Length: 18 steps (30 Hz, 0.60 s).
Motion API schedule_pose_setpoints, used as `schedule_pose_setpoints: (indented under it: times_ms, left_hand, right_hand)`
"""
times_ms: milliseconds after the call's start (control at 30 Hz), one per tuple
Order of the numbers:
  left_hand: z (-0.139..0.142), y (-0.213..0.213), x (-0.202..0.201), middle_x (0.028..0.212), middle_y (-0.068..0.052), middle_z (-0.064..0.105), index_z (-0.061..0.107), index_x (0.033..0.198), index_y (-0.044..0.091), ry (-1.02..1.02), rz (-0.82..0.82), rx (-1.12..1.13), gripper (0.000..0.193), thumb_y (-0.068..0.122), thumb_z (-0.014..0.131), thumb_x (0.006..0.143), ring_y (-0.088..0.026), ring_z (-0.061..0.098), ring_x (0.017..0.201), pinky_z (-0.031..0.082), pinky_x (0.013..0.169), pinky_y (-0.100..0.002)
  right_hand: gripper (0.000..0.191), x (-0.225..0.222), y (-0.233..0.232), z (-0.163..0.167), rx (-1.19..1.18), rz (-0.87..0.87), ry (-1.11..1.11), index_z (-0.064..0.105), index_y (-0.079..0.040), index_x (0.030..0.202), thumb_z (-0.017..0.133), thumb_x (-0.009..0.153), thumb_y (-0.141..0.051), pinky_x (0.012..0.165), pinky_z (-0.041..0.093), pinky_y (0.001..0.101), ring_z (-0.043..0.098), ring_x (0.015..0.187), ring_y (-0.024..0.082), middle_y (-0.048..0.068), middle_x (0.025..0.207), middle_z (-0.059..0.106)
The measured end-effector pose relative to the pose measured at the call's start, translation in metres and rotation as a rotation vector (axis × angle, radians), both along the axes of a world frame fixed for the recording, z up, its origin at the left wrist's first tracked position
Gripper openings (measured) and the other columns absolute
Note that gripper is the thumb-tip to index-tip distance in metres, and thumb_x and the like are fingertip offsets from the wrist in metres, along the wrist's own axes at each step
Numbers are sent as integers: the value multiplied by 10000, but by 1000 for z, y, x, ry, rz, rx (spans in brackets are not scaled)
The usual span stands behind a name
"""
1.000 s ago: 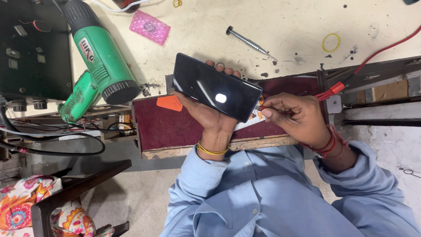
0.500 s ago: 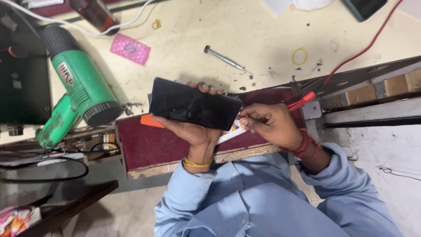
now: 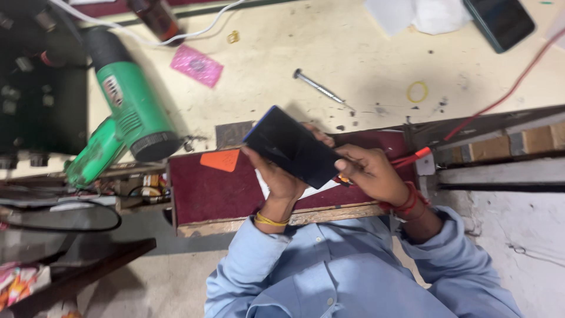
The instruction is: The person disassembles a smartphone on a workbench, removes screws and a metal shield, then uses a multimeter to test the screen. They continue removing screws and components, apply a liquid from a bottle, and wipe the interior with a toothbrush before reassembling the device.
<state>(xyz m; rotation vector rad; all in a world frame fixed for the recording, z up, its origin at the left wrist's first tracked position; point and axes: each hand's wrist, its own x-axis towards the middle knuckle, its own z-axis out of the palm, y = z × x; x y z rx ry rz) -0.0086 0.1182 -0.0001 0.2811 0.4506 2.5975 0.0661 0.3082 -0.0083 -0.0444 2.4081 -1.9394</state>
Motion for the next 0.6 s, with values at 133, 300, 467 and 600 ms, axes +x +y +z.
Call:
schedule_pose_setpoints:
  times_ms: [133, 300, 467, 600]
  left_hand:
    - [-13, 1, -2, 1238, -236, 659, 525, 1411, -72, 44, -40, -8, 1176, 932, 195, 895, -364, 673, 1173, 536, 1097, -509]
    - [-23, -1, -4, 1393, -284, 615, 421, 1544, -98, 52, -154, -53, 1244, 933, 175, 893, -382, 615, 1339, 485, 1192, -498]
    - [-18, -3, -9, 1475, -269, 565, 336, 1606, -96, 75, -222, -57, 1257, 923, 222, 880, -353, 561, 1408, 466, 1216, -484]
    - [-7, 1, -12, 1532, -253, 516, 277, 1639, -83, 75, -255, -78, 1279, 920, 241, 847, -334, 522, 1440, 449, 1227, -469]
  right_hand:
    - [359, -2, 18, -30, -190, 93, -55, 686, 40, 1210, 518, 1096, -256, 706, 553, 236, 661, 786, 68, 27, 909, 668]
    - [332, -3, 29, -44, -287, 95, -133, 687, 74, 1136, 504, 1103, -201, 749, 580, 261, 713, 840, 105, 55, 954, 722]
    - [330, -1, 26, -41, -314, 54, -136, 679, 53, 1215, 494, 1076, -181, 866, 538, 252, 672, 972, 84, 55, 1067, 742]
    - [320, -1, 29, -48, -376, 0, -231, 676, 34, 1187, 488, 1067, -196, 788, 539, 265, 684, 890, 97, 40, 1018, 734]
